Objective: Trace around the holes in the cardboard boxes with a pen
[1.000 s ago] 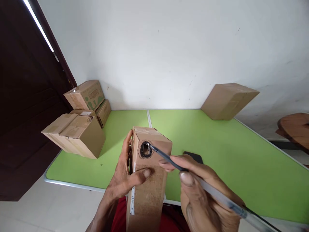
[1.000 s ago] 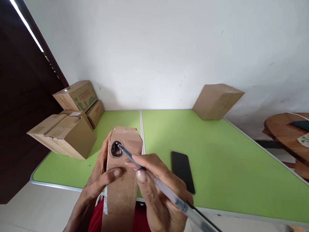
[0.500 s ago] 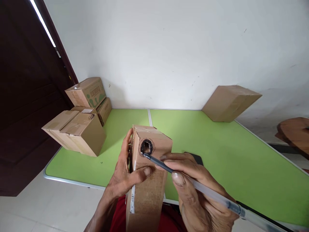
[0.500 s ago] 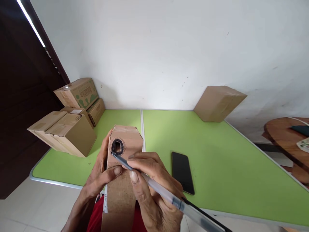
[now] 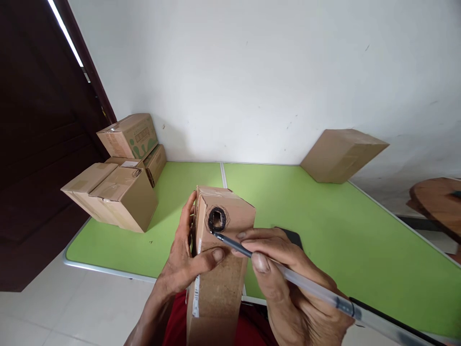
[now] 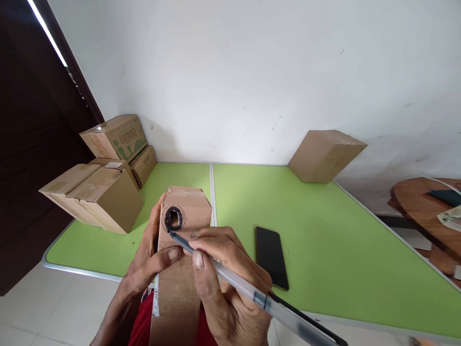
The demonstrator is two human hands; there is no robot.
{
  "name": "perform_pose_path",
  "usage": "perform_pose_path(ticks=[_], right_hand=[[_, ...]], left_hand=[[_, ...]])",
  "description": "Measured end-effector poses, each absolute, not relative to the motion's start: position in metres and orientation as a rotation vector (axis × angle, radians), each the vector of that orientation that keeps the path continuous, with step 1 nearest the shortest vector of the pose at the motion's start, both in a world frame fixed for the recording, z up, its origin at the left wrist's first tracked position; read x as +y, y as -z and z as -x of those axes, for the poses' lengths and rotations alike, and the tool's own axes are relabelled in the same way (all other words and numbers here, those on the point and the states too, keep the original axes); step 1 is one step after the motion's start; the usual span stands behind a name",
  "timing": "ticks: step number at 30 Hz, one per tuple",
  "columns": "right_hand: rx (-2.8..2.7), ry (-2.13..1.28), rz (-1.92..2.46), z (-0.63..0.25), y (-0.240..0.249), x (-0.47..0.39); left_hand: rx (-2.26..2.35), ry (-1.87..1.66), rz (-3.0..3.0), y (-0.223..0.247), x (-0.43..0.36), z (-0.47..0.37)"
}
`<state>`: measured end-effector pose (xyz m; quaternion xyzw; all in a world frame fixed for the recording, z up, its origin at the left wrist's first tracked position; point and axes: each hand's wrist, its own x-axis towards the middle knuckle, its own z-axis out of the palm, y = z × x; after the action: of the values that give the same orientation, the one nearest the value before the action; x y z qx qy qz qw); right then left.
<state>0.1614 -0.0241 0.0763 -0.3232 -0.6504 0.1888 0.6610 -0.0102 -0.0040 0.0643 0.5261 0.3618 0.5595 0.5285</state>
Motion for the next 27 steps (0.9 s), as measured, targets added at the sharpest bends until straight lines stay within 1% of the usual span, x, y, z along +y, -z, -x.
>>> perform_pose_path(ticks=[7, 17, 22, 27], right_hand=[[-1.307, -0.506, 0.72, -0.1578, -0.0708, -0.0225], [-1.116, -0.47, 0.754, -0.154, -0.0686, -0.0211], [-1.146, -0.461, 0.83, -0.1532, -0.0723, -0.0221], [-1.206, -0.499, 0.809, -0.1529, -0.0744, -0.02]], left_hand=[[0.868, -1.338, -1.205, -0.0648, -0.0073, 0.0103], [0.829, -1.313, -1.165, -0.0629, -0.0077, 0.0081], [0.825, -1.286, -1.189, -0.0612, -0.0077, 0.0086], [0.824, -1.286, -1.186, -0.059, -0.0078, 0.0079]])
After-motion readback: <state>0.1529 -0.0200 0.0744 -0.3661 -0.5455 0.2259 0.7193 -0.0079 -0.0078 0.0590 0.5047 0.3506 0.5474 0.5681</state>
